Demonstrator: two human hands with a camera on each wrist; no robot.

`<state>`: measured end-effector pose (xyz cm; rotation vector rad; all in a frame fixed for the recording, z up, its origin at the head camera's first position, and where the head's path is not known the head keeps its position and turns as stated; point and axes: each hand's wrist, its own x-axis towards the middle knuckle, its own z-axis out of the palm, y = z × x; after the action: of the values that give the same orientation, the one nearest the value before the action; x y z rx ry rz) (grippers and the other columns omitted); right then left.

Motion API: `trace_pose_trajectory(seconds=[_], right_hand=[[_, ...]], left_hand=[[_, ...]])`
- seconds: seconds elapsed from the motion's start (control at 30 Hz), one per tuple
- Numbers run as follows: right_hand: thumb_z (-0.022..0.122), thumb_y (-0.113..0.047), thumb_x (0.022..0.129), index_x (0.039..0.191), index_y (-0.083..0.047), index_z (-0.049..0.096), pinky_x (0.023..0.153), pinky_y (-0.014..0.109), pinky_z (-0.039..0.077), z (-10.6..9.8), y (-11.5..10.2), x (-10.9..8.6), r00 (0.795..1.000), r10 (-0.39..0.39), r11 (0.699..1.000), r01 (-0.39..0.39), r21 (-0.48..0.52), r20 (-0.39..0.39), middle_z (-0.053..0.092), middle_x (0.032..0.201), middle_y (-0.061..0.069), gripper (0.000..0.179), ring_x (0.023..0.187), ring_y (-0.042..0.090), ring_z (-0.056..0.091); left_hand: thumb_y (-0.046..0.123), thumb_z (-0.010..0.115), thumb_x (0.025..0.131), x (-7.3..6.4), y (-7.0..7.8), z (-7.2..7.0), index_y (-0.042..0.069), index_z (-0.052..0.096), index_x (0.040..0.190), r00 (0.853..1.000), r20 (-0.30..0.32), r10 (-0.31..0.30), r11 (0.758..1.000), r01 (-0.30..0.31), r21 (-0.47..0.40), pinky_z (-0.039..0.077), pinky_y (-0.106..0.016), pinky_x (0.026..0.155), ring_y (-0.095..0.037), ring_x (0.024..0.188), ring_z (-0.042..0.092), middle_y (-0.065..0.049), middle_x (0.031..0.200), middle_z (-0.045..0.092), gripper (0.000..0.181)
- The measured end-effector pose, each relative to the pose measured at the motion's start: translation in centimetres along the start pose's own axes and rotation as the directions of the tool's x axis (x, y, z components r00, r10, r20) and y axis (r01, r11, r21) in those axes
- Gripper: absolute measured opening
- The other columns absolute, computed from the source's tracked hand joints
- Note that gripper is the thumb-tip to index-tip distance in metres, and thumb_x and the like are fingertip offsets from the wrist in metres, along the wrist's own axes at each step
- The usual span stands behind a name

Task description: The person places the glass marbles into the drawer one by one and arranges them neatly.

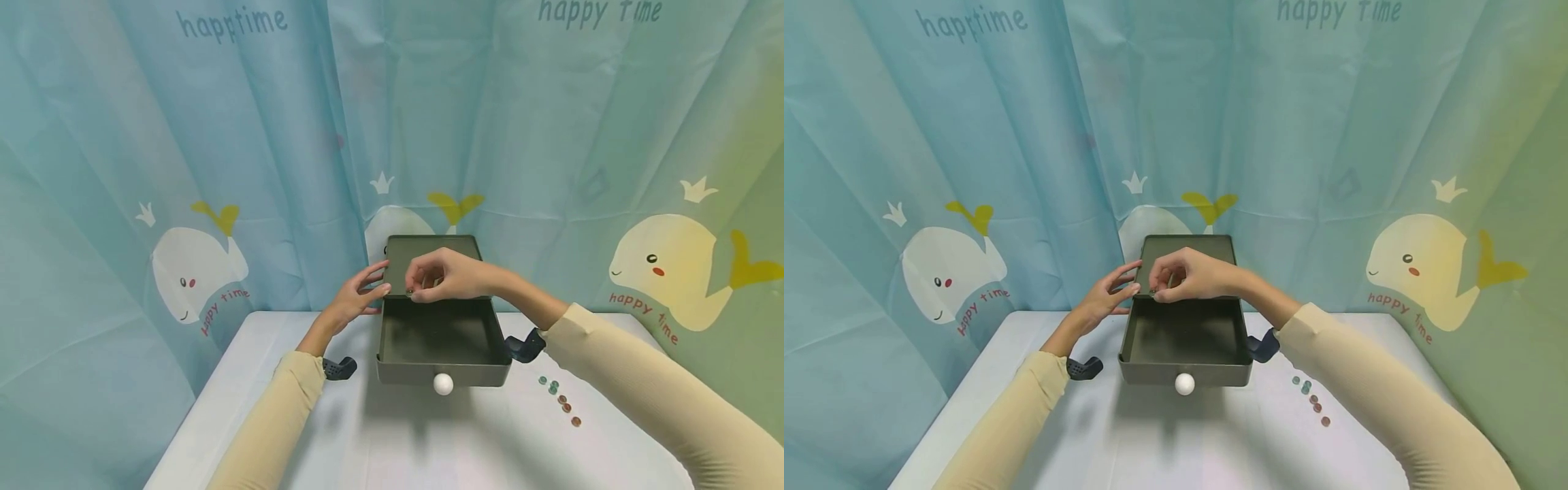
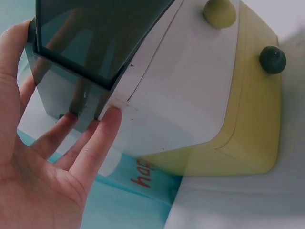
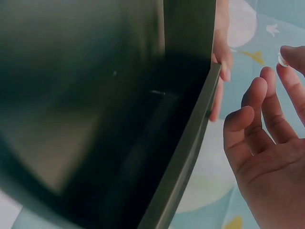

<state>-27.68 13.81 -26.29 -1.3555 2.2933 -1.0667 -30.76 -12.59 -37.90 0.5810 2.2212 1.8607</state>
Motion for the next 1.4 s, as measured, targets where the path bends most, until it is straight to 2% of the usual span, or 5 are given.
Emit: trace_pose_trajectory(seconds=[0.27,0.6,1.03,1.23,1.4], right_hand=[[0.072,-0.012,0.096,0.101,-0.013,0.07,0.074,0.041,0.055,0.8,0.4,1.3,0.999,-0.043,0.999,0.043,0.011,0.027,0.069,0.093,0.002,0.005,0.084,0.024,0.066],[0.072,-0.012,0.095,0.101,-0.015,0.071,0.075,0.045,0.055,1.3,0.9,2.1,0.999,-0.04,0.999,0.039,0.013,0.037,0.071,0.094,0.001,0.007,0.084,0.022,0.067],[0.072,-0.008,0.094,0.101,-0.014,0.071,0.075,0.038,0.056,1.5,0.9,2.2,0.999,-0.025,0.999,0.024,0.025,0.038,0.072,0.094,0.002,0.009,0.084,0.023,0.067],[0.072,-0.01,0.094,0.101,-0.014,0.071,0.074,0.038,0.055,1.6,0.8,2.2,0.999,-0.03,0.999,0.029,0.025,0.038,0.071,0.093,0.002,0.008,0.085,0.026,0.066],[0.075,-0.013,0.094,0.106,-0.004,0.07,0.07,0.034,0.054,1.6,0.8,2.2,0.999,-0.027,0.999,0.026,0.02,0.036,0.069,0.09,0.003,0.015,0.079,0.03,0.065]], left_hand=[[0.031,0.067,0.102,0.0,0.3,0.2,0.032,0.043,0.158,1.0,-0.004,-0.006,1.0,0.006,-0.008,0.055,-0.054,0.097,-0.034,0.146,0.04,-0.012,0.163,0.034,0.06],[0.03,0.065,0.103,0.0,0.4,0.1,0.032,0.043,0.157,1.0,0.01,-0.006,1.0,0.006,-0.016,0.054,-0.056,0.098,-0.035,0.146,0.04,-0.013,0.164,0.032,0.059],[0.031,0.066,0.103,0.0,0.3,0.1,0.034,0.044,0.156,1.0,0.007,-0.008,1.0,0.008,-0.012,0.055,-0.054,0.097,-0.035,0.145,0.042,-0.013,0.163,0.034,0.058],[0.031,0.066,0.103,0.0,0.2,0.0,0.033,0.043,0.157,1.0,0.011,-0.005,1.0,0.006,-0.018,0.054,-0.055,0.098,-0.036,0.145,0.041,-0.013,0.163,0.033,0.059],[0.031,0.065,0.103,-0.1,0.2,-0.1,0.033,0.042,0.157,1.0,0.013,-0.006,1.0,0.006,-0.013,0.054,-0.056,0.099,-0.035,0.145,0.041,-0.013,0.164,0.032,0.059]])
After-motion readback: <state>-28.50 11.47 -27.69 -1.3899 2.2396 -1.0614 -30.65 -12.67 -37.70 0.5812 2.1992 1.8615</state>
